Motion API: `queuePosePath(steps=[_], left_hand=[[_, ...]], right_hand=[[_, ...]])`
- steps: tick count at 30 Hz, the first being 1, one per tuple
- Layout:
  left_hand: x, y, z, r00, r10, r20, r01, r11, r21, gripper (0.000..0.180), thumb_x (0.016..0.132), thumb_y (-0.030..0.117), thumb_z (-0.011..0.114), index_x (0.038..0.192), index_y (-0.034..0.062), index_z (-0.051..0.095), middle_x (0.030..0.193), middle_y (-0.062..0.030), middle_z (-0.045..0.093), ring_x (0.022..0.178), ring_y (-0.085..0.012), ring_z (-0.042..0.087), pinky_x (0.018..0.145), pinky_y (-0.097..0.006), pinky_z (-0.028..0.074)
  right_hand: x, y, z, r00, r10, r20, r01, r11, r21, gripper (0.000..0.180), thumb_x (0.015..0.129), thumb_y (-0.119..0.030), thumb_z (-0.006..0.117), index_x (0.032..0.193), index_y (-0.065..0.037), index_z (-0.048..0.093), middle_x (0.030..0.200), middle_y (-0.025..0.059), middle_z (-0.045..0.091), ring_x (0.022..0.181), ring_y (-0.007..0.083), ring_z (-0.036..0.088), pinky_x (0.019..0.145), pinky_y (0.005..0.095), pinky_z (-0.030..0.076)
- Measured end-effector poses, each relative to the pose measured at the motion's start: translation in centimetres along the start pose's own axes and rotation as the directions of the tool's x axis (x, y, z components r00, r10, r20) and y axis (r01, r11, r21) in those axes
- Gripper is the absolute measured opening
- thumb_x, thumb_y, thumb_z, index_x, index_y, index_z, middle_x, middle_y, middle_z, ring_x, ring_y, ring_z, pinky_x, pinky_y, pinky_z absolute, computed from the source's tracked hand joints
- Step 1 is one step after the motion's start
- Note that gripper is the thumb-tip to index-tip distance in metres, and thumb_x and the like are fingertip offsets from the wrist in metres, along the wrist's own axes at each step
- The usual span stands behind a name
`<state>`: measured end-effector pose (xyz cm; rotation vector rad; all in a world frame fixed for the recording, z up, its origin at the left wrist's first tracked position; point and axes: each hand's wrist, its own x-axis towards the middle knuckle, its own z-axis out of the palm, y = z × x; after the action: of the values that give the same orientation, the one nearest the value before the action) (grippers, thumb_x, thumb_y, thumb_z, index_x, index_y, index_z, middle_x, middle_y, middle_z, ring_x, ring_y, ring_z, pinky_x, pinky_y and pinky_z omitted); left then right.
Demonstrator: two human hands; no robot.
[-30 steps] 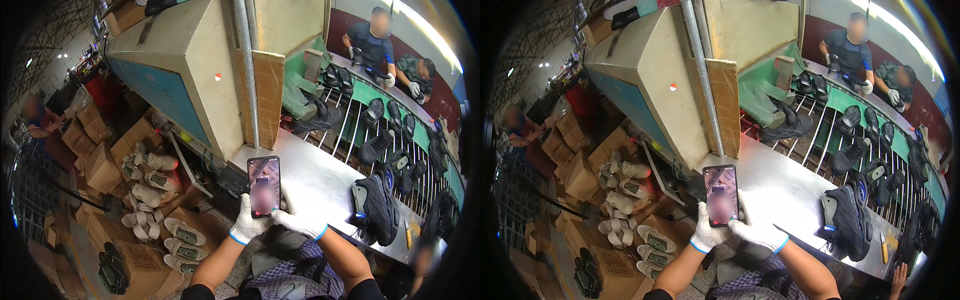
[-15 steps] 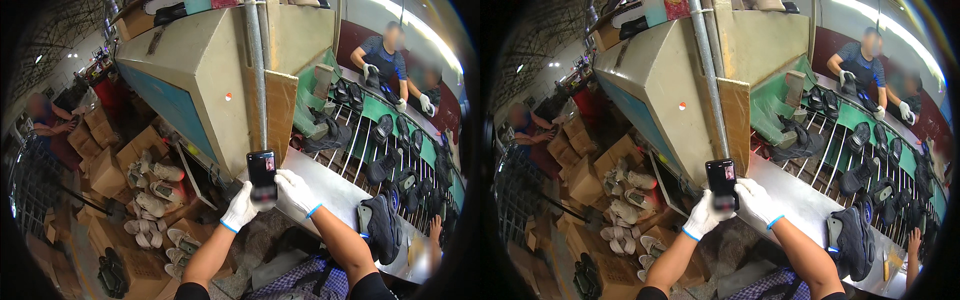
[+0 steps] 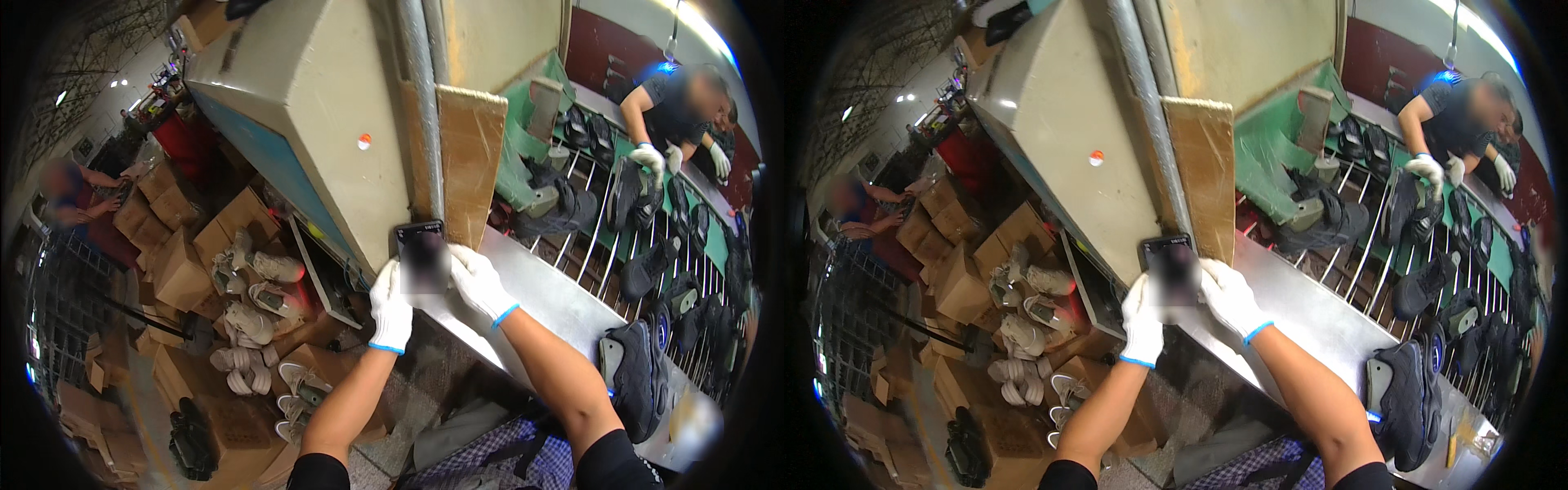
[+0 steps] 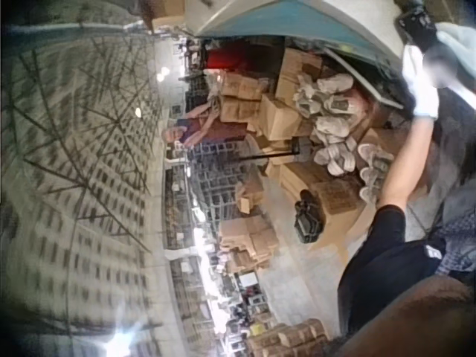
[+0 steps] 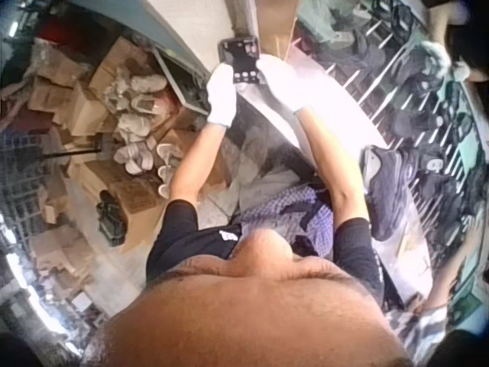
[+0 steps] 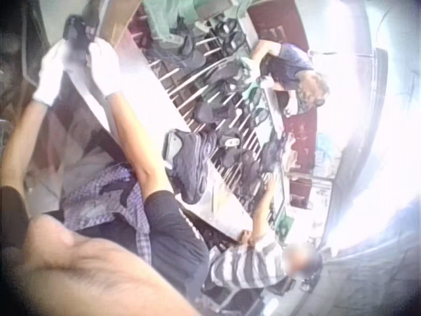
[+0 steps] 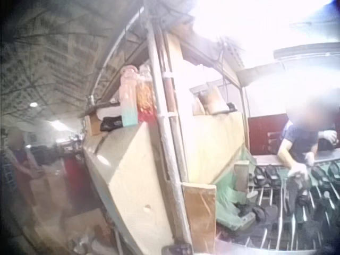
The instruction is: The person works on black sneakers on a conveyor belt, scraping surfaces with a small knife and applying adhesive or cleaner with a brush.
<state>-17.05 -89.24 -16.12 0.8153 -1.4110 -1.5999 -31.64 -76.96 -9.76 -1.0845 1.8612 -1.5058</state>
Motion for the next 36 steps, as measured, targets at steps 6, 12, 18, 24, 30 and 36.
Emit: queuePosePath(steps=[6,12,18,24,30,36], left_hand=[[-1.0,-0.6,-0.5,0.992,0.119,-0.039,-0.118,0.992,0.040,0.035,0.112,0.027,0.057,0.133,-0.0003,0.065,0.111,-0.0004,0.068,0.098,-0.0086,0.060,0.087,-0.026,0.051],[-1.6,2.1,2.3,0.988,0.054,-0.143,-0.056,0.998,-0.012,0.042,0.113,0.031,0.055,0.140,-0.0009,0.063,0.110,-0.0069,0.071,0.082,-0.0120,0.063,0.071,-0.027,0.053],[-2.4,3.9,2.9,0.992,-0.043,-0.120,0.032,0.996,-0.087,0.044,0.113,0.036,0.055,0.138,0.0011,0.063,0.107,-0.0038,0.070,0.085,-0.0102,0.065,0.070,-0.024,0.053],[-4.5,2.6,1.4,0.991,0.035,-0.129,-0.049,0.993,-0.105,0.052,0.113,0.029,0.052,0.154,-0.0021,0.047,0.151,-0.0175,0.055,0.128,-0.0244,0.061,0.097,-0.036,0.057],[-16.3,5.4,2.4,0.924,0.361,0.129,-0.377,0.917,0.133,0.051,0.105,0.010,0.061,0.151,-0.0041,0.047,0.147,-0.0189,0.056,0.130,-0.0313,0.060,0.110,-0.044,0.053],[-23.3,4.7,20.1,0.545,0.522,0.656,-0.674,0.738,-0.027,0.071,0.090,0.032,0.080,0.143,-0.0066,0.053,0.144,-0.0280,0.055,0.129,-0.0464,0.058,0.112,-0.052,0.047]], right_hand=[[0.6,-0.5,1.4,0.981,0.191,-0.033,-0.175,0.948,0.266,0.037,0.103,-0.033,0.066,0.114,0.001,0.077,0.085,0.0066,0.075,0.073,0.0117,0.067,0.071,0.0310,0.056],[0.6,0.0,1.7,0.955,0.233,-0.185,-0.162,0.929,0.332,0.037,0.103,-0.033,0.068,0.111,0.002,0.077,0.084,0.0059,0.075,0.071,0.0114,0.067,0.069,0.0296,0.055],[-4.4,0.3,1.3,0.946,0.300,-0.123,-0.213,0.861,0.462,0.031,0.108,-0.024,0.060,0.124,0.001,0.068,0.091,0.0043,0.068,0.078,0.0116,0.064,0.073,0.0273,0.055],[-13.6,-0.1,-1.7,0.949,0.305,-0.085,-0.269,0.918,0.290,0.037,0.107,-0.029,0.065,0.134,-0.002,0.066,0.104,0.0062,0.073,0.088,0.0157,0.069,0.086,0.0315,0.057],[-34.3,-8.6,-9.5,0.929,-0.117,-0.352,-0.055,0.896,-0.441,0.036,0.090,-0.005,0.065,0.124,0.004,0.070,0.114,0.0180,0.072,0.103,0.0267,0.069,0.089,0.0392,0.058],[-48.2,-3.9,-19.6,0.690,-0.205,-0.694,-0.384,0.709,-0.592,0.079,0.090,0.001,0.073,0.160,0.005,0.037,0.158,0.0220,0.049,0.144,0.0312,0.050,0.117,0.0454,0.045]])
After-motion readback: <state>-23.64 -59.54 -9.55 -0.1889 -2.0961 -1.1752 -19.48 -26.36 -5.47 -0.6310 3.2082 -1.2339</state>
